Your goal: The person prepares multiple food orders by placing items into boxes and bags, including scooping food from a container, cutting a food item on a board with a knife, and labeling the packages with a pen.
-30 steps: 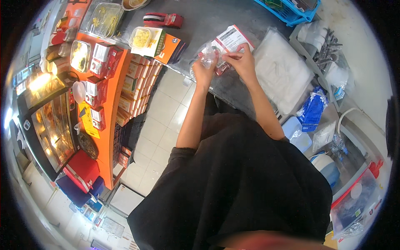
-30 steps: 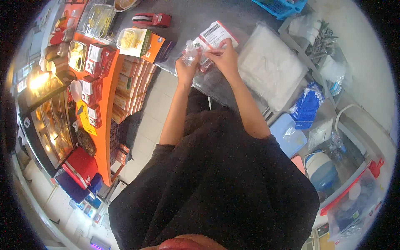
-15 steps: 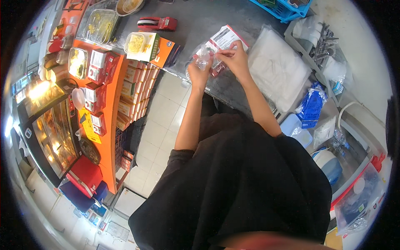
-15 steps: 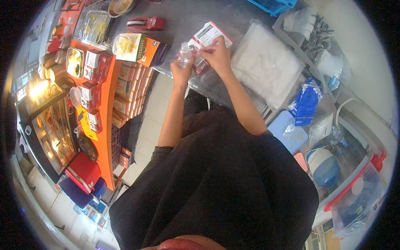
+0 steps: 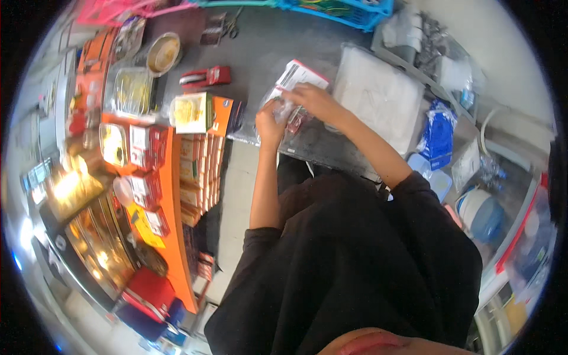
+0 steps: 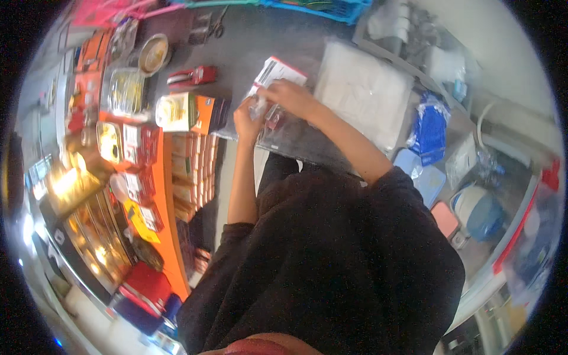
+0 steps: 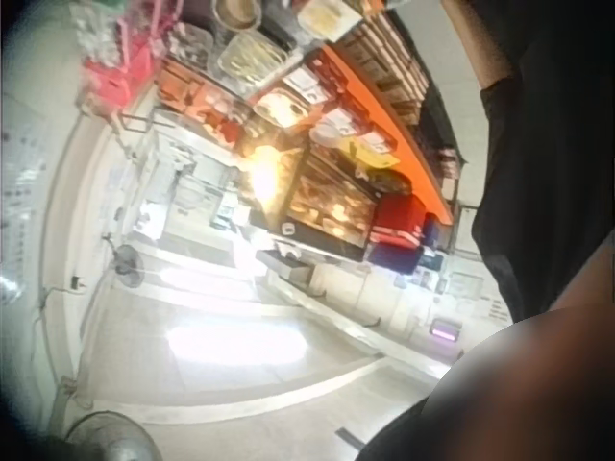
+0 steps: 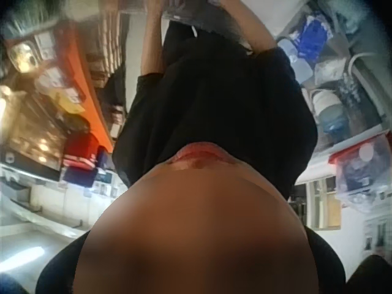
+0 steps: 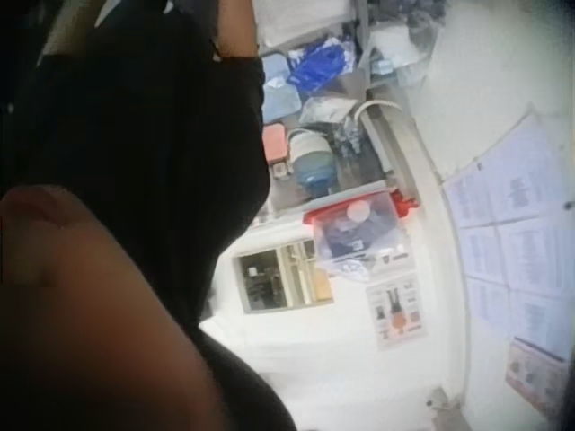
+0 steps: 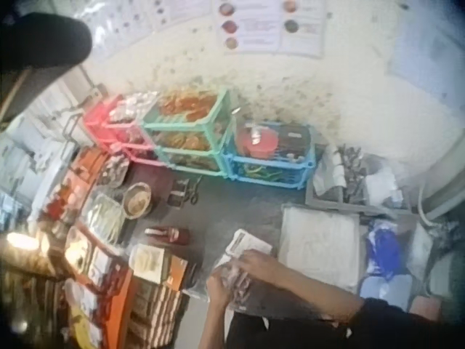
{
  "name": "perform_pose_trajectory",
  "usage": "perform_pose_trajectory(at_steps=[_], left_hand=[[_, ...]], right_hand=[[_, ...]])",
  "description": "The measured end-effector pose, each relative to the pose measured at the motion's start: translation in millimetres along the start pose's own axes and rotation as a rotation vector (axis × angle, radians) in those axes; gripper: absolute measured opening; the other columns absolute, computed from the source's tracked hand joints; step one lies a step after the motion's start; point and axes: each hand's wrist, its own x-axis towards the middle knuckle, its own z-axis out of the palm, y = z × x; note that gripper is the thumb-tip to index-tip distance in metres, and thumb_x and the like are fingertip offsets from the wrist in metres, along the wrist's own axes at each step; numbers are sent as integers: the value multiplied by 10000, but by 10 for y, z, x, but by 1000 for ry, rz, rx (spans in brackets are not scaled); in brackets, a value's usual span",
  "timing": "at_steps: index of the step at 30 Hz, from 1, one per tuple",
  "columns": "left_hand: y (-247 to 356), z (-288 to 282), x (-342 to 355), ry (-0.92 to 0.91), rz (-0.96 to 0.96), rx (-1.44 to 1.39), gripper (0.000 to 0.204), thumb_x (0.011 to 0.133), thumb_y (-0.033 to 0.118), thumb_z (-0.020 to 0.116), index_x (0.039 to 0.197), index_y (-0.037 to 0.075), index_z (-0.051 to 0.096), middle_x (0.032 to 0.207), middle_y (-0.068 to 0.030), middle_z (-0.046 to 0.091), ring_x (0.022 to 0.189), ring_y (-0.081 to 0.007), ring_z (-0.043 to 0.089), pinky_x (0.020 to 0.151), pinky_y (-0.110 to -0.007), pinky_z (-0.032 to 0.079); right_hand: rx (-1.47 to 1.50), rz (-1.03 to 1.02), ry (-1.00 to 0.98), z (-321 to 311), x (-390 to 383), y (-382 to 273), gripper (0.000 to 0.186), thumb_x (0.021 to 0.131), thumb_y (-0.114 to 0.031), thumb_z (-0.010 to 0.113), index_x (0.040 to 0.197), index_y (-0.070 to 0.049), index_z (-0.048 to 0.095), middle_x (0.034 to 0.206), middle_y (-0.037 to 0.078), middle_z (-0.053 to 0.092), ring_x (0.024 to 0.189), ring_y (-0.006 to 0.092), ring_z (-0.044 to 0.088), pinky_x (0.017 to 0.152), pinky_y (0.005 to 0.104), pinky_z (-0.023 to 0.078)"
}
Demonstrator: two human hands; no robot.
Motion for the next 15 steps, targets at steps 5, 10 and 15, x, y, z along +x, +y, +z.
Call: perform_pose_trajectory(at_steps=[5,10,15], left_hand=[[206,59,295,-257,-168,-184,456,757,283,726,1122,24,638,972,-186,682,846,-277,669,753,-365,509],[-984,-265,-85,212,224,315,749,749,465,727,1236,-52,493,1163,-222,579,1056,-362,565,894,-469,441],[-887,-336,-187,124,161,-83,725,837,518,610,1352,52,402,1368,-177,412,1183,-361,450,942,-491,405]], right_hand=[[-291,-83,302,200,41,387,389,870,-159,505,1255,-189,548,1054,95,581,983,258,571,892,408,449],[60,183,-80,145,730,-155,306,795,-303,589,978,-62,634,1051,144,606,956,285,585,796,463,463],[-461,-356,-71,479,479,-92,463,694,-369,651,1074,-115,576,937,122,626,902,299,621,780,469,485]])
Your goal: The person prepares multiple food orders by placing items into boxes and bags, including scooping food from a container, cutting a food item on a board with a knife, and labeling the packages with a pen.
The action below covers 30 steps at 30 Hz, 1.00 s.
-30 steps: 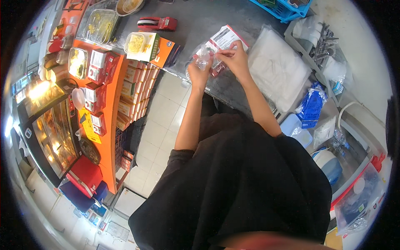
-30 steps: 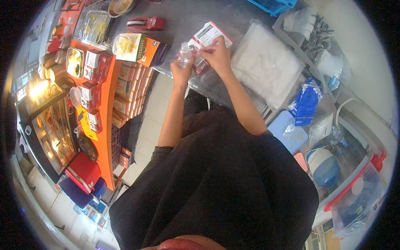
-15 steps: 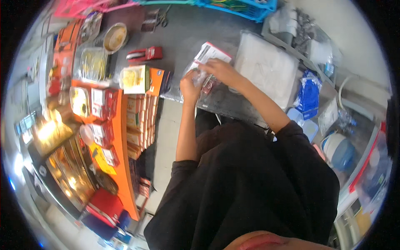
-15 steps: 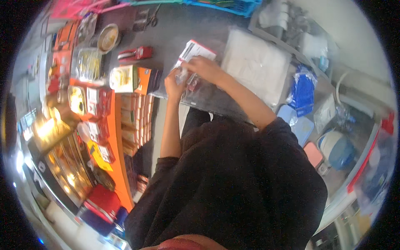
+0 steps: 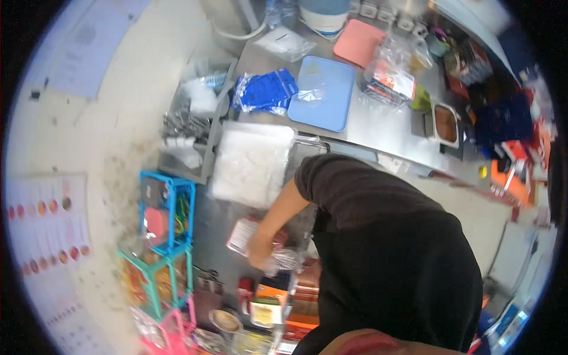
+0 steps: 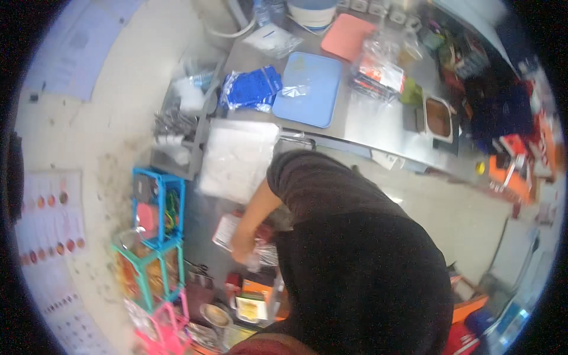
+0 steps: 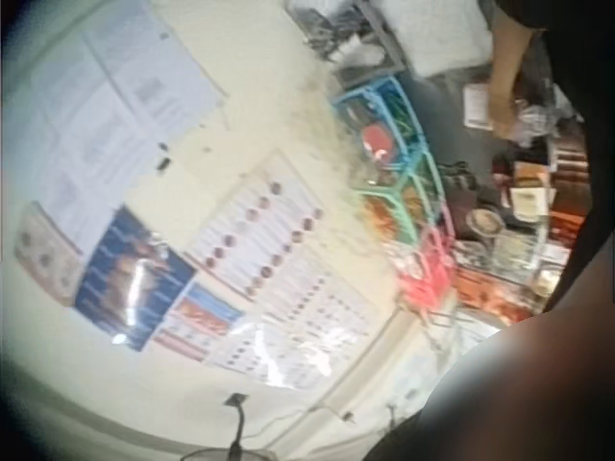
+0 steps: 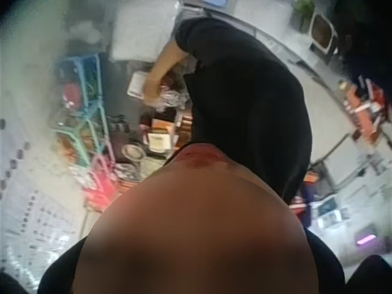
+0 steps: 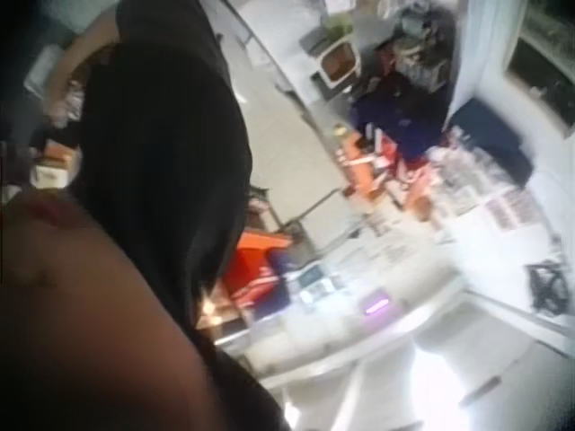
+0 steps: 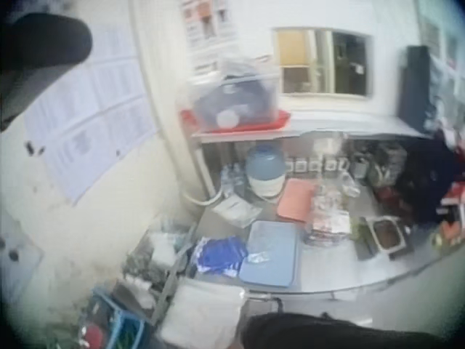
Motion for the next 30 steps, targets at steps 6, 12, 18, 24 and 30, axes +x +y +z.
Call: perform_pose_trajectory(at_steps=[6,12,18,24,30], left_hand=[[91,-28,-142,-254,-284,-200,754,830,573,573,1355,63,394,1324,-185,433,1150,-358,468,932,-496,412],[919,-105,-254,-527,-573,-431,786,823,629,537,1358,74,386,1281,-193,453,1117,-355,486,922,-502,418],[2363,1069,-1580,-1302,-833,-756,661,915,565,425,1428,163,308,1438,-140,324,1288,-343,340,973,-538,369],[3174,2241,-2970,-1507,-872,-634,613,931,555,368,1417,185,318,1428,-113,325,1209,-329,411,899,-591,409],[3029,2574,-3593,-1509,-952,-950,567,961,464,424,1410,136,316,1375,-79,407,1162,-282,507,909,-455,465]], right_hand=[[-92,129,411,297,-403,-540,253,801,-285,556,901,-55,523,592,72,575,566,292,605,500,417,476],[-272,918,894,-665,-1251,-2004,284,775,-205,612,1019,-75,547,616,35,589,588,304,617,532,391,486],[-51,1858,1271,-877,-2869,-3253,473,707,-83,618,1167,-51,513,807,145,636,759,349,625,939,453,398],[-442,2162,1195,-400,-4534,-3663,570,707,-43,589,1263,-52,464,746,156,621,695,350,611,946,487,379],[-507,2218,1056,-194,-5135,-3732,360,752,-97,561,1093,9,605,728,183,623,651,326,597,609,437,463]])
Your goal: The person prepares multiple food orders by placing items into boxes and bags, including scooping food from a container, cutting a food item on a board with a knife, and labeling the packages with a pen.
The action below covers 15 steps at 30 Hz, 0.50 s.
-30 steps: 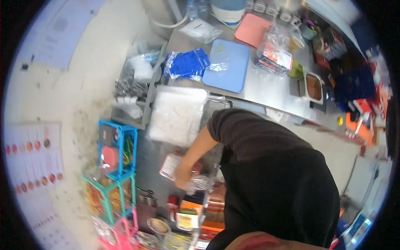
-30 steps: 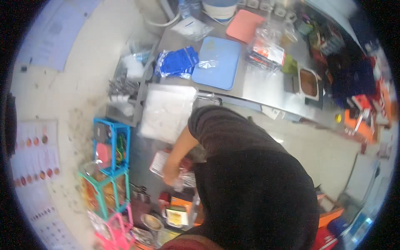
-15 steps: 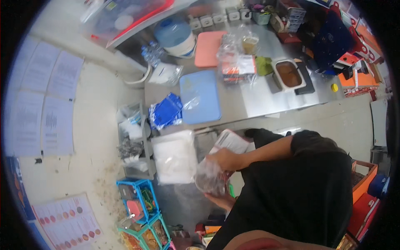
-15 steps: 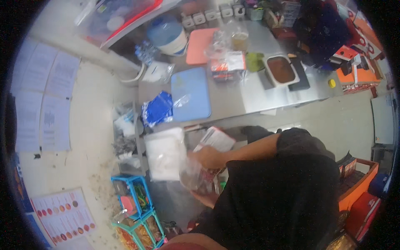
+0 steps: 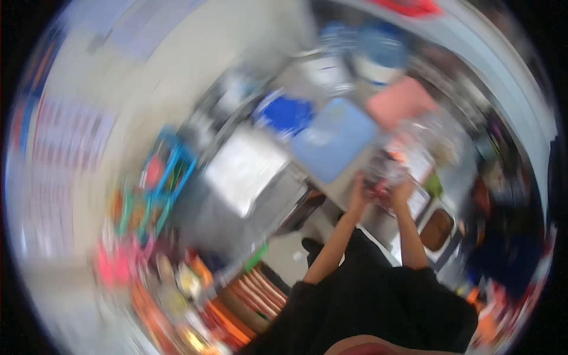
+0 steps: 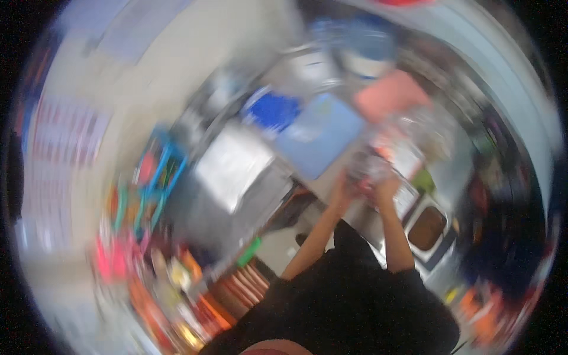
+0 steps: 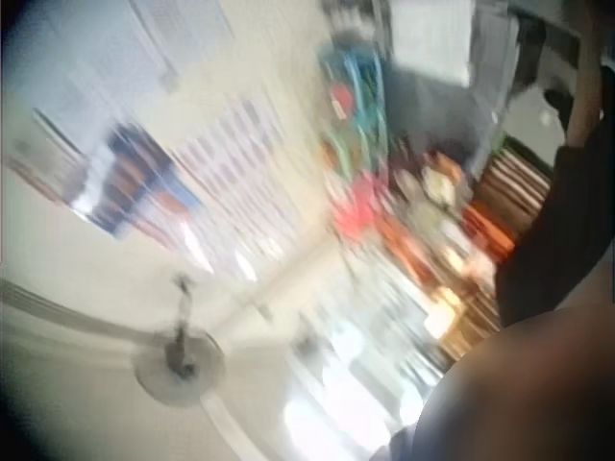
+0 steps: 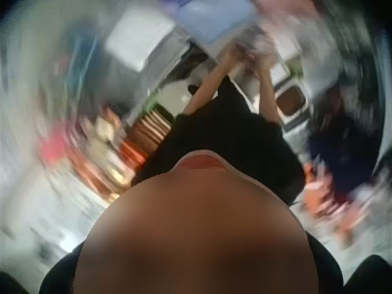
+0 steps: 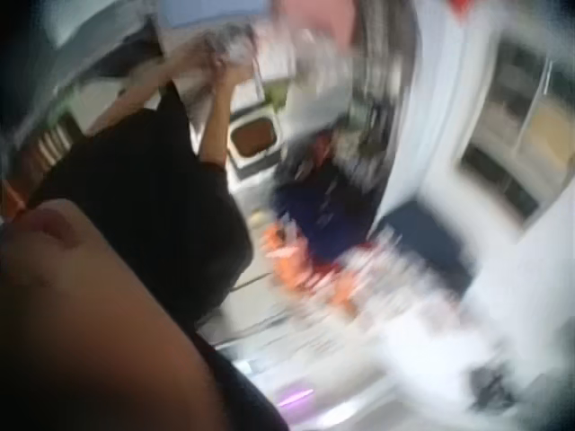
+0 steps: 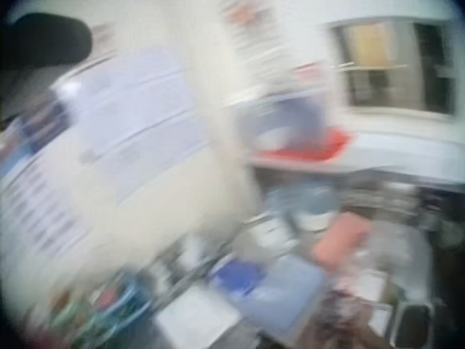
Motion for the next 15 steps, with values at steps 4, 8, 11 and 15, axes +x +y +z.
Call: perform_pose_trajectory(at_steps=[4,8,11,15], left_hand=[[-7,-227,-665,32,187,100,496,964,430,442,1346,116,413,1296,-66,494,1121,-248,544,901,-418,469],[-160,-983,-1703,86,284,-42,398,948,372,493,1254,119,518,1157,-59,589,1034,-189,587,896,-365,464],[-772,-2003,-2434,387,458,-120,361,940,339,493,1205,102,554,1074,-58,619,960,-188,617,841,-348,489],[-2870,-4213,-3151,1152,-41,853,428,886,395,544,1216,123,539,1107,-142,586,964,-307,608,875,-480,464]], right_hand=[[-49,34,-19,-176,81,139,336,795,-167,585,1094,-15,584,830,190,657,720,354,626,642,450,483],[-421,-271,13,-168,236,197,497,792,-313,623,1163,12,561,777,194,631,635,316,590,592,432,457],[-536,-620,568,-405,-519,-1182,382,819,-271,614,1104,-17,596,854,156,635,706,266,596,636,391,463],[411,-893,-518,325,-2150,-1386,165,889,-105,559,1033,-40,602,949,117,627,845,219,604,755,316,473]])
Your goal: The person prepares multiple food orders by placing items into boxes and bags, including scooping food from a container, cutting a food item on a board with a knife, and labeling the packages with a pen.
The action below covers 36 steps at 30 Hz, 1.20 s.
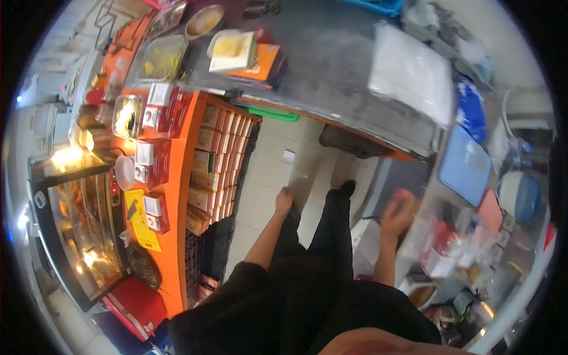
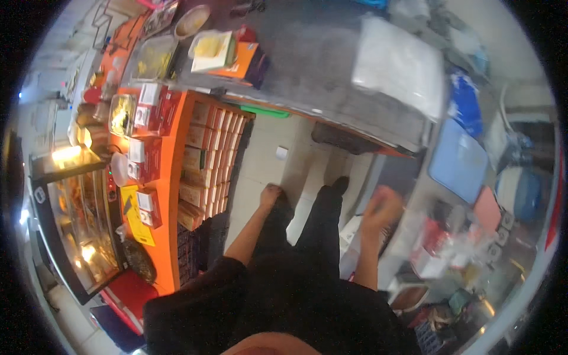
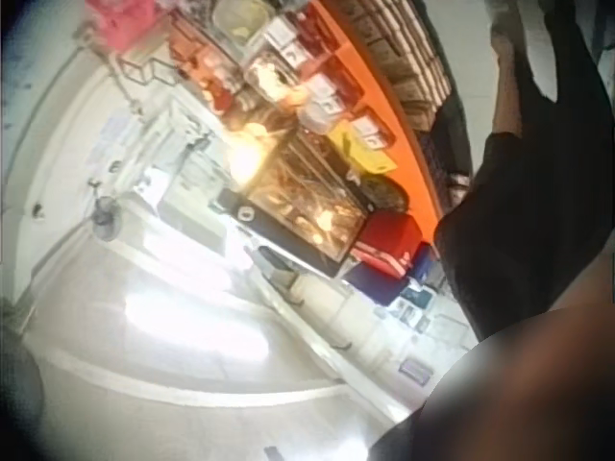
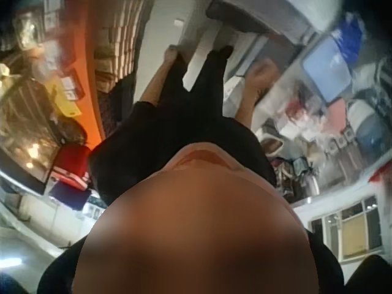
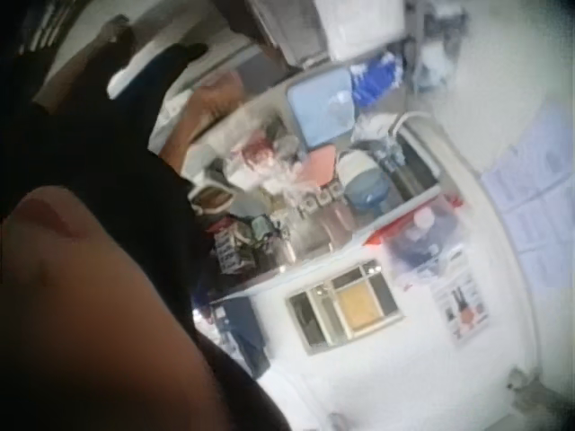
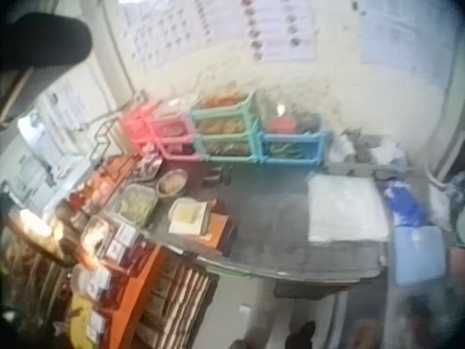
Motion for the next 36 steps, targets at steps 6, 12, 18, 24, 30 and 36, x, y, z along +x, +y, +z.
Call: perform_pose_trajectory(at_steps=[6,12,18,24,30,36], left_hand=[[-135,-186,-167,-127,-507,151,948,713,526,702,1469,315,170,1415,-279,251,1227,-483,351,897,-676,354],[-1067,393,381,513,-495,214,1041,642,515,760,1474,354,157,1400,-303,281,1238,-465,366,941,-619,361],[-1803,1035,531,1221,-417,706,760,674,676,611,1356,380,454,1193,-231,533,855,-328,580,699,-397,480],[-1315,596,33,521,-607,379,969,614,744,591,1451,384,260,1247,-272,443,1030,-374,499,810,-512,408],[-1296,381,-157,393,-658,388,940,646,727,594,1452,400,240,1166,-238,484,1004,-370,500,836,-468,402],[-1649,730,160,527,-642,465,925,647,731,588,1444,395,262,1175,-235,478,1009,-368,497,837,-463,404]], right_hand=[[144,-127,-1401,4513,-1441,938,236,925,-203,543,1125,-90,595,1205,161,568,1130,293,537,935,424,421],[-36,-1000,-1407,6916,-2688,1562,443,921,-345,487,1298,-113,516,1486,173,255,1374,397,194,1109,533,171],[-172,-966,-1298,7727,-3467,2117,503,943,-363,407,1374,-105,399,1499,101,264,1365,356,264,1028,632,255],[-32,-642,-1458,7352,-3100,2044,588,923,-185,406,1475,-189,204,1535,91,176,1389,340,223,1054,573,284],[-204,-800,-1510,7078,-3203,1700,629,871,-234,539,1435,-370,297,1510,173,184,1380,436,158,1064,575,269],[-138,-926,-1190,7423,-3303,2187,522,873,-337,566,1372,-371,420,1488,182,241,1345,462,216,1067,575,245]])
